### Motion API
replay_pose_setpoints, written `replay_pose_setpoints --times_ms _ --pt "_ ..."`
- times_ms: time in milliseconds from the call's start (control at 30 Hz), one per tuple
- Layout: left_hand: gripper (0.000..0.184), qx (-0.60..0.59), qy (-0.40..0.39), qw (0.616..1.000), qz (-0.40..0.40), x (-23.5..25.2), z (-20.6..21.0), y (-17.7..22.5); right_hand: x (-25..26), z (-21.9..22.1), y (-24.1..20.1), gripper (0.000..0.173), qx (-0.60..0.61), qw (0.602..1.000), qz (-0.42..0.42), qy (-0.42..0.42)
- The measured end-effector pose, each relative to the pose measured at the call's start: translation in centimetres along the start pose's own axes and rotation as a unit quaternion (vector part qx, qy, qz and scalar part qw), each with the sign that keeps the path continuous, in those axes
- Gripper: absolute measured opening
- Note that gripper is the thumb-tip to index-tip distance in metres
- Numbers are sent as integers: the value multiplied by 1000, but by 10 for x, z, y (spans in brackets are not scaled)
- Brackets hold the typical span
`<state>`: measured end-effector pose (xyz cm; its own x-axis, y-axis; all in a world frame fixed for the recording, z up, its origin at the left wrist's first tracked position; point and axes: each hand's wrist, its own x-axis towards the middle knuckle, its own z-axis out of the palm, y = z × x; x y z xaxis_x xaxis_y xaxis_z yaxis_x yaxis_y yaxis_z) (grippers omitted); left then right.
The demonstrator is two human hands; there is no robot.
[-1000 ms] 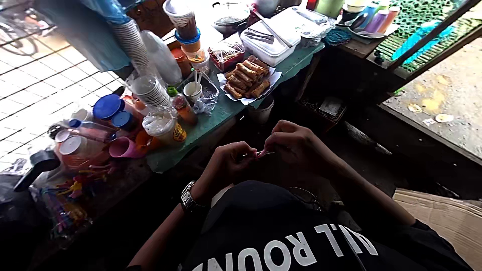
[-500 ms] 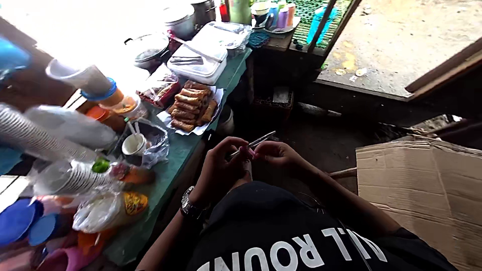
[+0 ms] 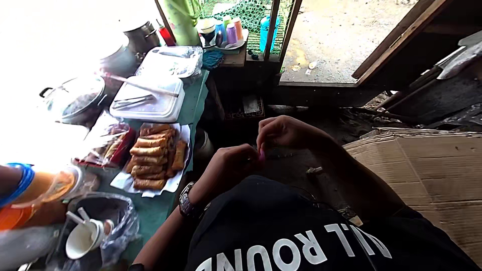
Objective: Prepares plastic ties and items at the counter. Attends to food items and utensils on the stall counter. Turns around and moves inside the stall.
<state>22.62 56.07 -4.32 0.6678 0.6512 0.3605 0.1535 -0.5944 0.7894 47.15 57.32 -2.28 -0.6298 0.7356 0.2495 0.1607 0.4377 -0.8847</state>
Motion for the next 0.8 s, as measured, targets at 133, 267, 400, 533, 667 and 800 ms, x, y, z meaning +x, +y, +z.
replay_pose_setpoints --times_ms 133,267,400,533,667,800 --pt "33 -5 81 997 -14 39 -22 -32 19 11 36 9 183 970 115 115" --pt "20 -64 101 992 -33 80 -30 -65 24 -6 20 23 -82 972 123 180" --pt "15 -45 -15 999 -11 112 -18 -85 26 -48 1 21 -359 916 93 151" --pt "19 -75 -86 993 9 150 -7 -86 21 -106 39 14 -92 981 131 107" --pt "38 -140 -93 985 40 187 11 -112 2 -104 80 10 192 935 215 208" --pt "19 -226 -72 971 21 228 45 -139 -11 -110 106 11 307 868 234 314"
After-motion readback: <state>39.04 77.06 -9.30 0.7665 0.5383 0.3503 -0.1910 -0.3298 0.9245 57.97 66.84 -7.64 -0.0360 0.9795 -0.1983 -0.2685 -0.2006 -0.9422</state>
